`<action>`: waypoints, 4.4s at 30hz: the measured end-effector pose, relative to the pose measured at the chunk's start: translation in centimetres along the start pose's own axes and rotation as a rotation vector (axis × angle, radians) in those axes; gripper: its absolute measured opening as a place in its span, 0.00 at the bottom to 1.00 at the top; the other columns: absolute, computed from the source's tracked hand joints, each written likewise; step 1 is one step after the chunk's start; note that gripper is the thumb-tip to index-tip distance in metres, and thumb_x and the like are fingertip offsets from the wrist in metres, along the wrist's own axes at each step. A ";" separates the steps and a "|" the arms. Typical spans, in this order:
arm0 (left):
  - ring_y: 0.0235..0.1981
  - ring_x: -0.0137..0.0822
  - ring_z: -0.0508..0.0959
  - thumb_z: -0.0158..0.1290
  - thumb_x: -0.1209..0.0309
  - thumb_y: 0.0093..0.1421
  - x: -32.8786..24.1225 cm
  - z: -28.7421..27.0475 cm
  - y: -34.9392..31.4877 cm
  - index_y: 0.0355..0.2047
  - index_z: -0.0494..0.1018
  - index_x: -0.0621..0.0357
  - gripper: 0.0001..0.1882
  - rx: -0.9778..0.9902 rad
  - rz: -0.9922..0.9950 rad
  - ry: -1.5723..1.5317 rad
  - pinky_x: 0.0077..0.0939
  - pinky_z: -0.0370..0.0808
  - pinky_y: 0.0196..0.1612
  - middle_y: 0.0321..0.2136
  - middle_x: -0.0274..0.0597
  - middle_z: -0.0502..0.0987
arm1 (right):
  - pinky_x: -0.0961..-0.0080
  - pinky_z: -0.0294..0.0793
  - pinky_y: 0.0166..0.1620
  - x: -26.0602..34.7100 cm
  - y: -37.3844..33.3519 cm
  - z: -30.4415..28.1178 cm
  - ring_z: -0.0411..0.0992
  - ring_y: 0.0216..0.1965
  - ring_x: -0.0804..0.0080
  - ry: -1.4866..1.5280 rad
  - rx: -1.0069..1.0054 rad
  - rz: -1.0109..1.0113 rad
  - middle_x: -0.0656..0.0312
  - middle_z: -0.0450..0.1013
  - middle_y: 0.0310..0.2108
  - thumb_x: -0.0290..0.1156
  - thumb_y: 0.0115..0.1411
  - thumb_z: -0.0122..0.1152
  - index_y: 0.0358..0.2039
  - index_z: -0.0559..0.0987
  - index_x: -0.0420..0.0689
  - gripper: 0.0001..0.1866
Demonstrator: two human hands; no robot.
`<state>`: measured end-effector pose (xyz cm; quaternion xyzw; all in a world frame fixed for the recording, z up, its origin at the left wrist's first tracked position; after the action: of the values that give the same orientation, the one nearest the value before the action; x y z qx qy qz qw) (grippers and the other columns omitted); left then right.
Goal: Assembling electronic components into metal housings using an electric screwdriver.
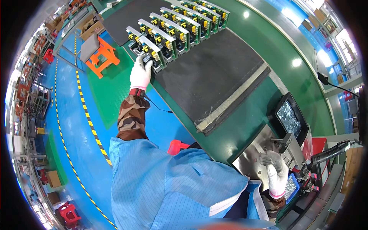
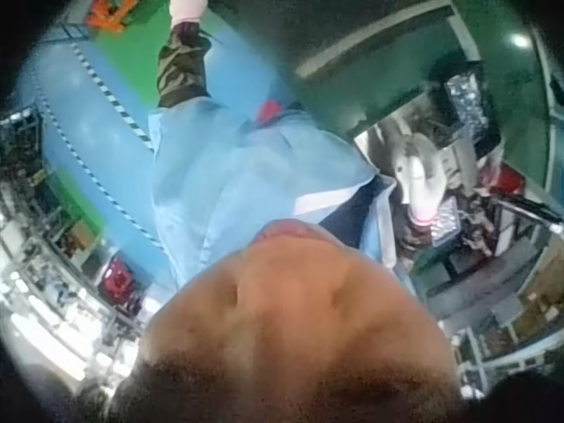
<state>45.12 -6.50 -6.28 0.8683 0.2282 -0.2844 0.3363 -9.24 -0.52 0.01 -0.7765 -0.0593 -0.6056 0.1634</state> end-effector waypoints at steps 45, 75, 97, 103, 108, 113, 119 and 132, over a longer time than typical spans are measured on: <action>0.32 0.43 0.78 0.55 0.63 0.48 -47.2 28.6 -22.5 0.33 0.75 0.60 0.15 1.254 1.034 0.057 0.31 0.74 0.38 0.30 0.49 0.78 | 0.83 0.67 0.31 -8.6 -15.8 -20.1 0.66 0.25 0.79 -0.507 -0.990 0.013 0.63 0.71 0.26 0.24 0.54 0.58 0.33 0.77 0.39 0.06; 0.51 0.50 0.68 0.63 0.62 0.45 -44.6 10.4 -26.0 0.39 0.73 0.57 0.22 0.836 0.999 -0.830 0.39 0.66 0.54 0.48 0.51 0.66 | 0.88 0.68 0.25 -7.7 -5.6 -9.0 0.68 0.22 0.82 0.698 -0.797 -0.132 0.62 0.71 0.24 0.26 0.55 0.61 0.34 0.67 0.40 0.11; 0.52 0.51 0.66 0.66 0.59 0.36 -44.5 11.0 -26.6 0.53 0.62 0.62 0.43 0.807 0.977 -0.683 0.39 0.65 0.54 0.51 0.50 0.65 | 0.69 0.70 0.28 0.2 -19.2 -12.5 0.71 0.22 0.60 -0.543 -0.030 0.244 0.55 0.71 0.19 0.45 0.54 0.61 0.28 0.76 0.41 0.17; 0.53 0.51 0.66 0.62 0.43 0.41 -44.4 10.9 -27.0 0.55 0.61 0.64 0.49 0.850 1.011 -0.689 0.39 0.64 0.54 0.53 0.54 0.63 | 0.72 0.72 0.28 9.0 -29.1 -31.5 0.73 0.22 0.71 -0.832 -0.896 0.362 0.57 0.72 0.20 0.38 0.53 0.60 0.30 0.77 0.36 0.15; 0.53 0.51 0.66 0.59 0.38 0.40 -43.8 11.0 -26.5 0.56 0.60 0.65 0.52 0.872 0.915 -0.715 0.40 0.64 0.54 0.53 0.56 0.62 | 0.67 0.71 0.42 10.4 -34.8 -50.5 0.74 0.37 0.55 -1.343 -1.348 0.437 0.52 0.76 0.33 0.38 0.54 0.53 0.38 0.78 0.44 0.15; 0.52 0.54 0.66 0.52 0.31 0.40 -43.6 11.6 -26.6 0.55 0.59 0.65 0.55 0.872 0.920 -0.602 0.42 0.65 0.53 0.52 0.59 0.61 | 0.63 0.69 0.48 6.0 -37.1 -60.8 0.70 0.45 0.52 -1.370 -1.510 0.841 0.47 0.73 0.41 0.43 0.55 0.53 0.41 0.76 0.40 0.20; 0.50 0.55 0.67 0.50 0.29 0.39 -43.8 11.6 -27.0 0.56 0.57 0.63 0.56 0.855 0.943 -0.533 0.44 0.67 0.50 0.50 0.60 0.62 | 0.64 0.71 0.48 1.3 -37.0 -66.1 0.71 0.46 0.53 -1.162 -1.594 0.904 0.47 0.72 0.43 0.48 0.51 0.61 0.44 0.71 0.40 0.28; 0.50 0.56 0.68 0.50 0.28 0.38 -44.8 11.6 -27.0 0.55 0.58 0.65 0.57 0.882 0.958 -0.599 0.43 0.69 0.49 0.50 0.60 0.62 | 0.70 0.72 0.43 10.3 -36.4 -57.6 0.74 0.40 0.58 -1.275 -1.729 0.305 0.49 0.75 0.38 0.37 0.45 0.66 0.44 0.76 0.43 0.24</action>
<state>-7.58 -5.89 3.42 0.8128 -0.4164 -0.3973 0.0902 -70.18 13.81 28.83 -0.7997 0.4108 0.0992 -0.4264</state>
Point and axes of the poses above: each hand's wrist, its own y-axis towards the middle knuckle, its own z-axis out of the palm, x = y × z, the point moved 10 cm from there along y, towards the middle knuckle
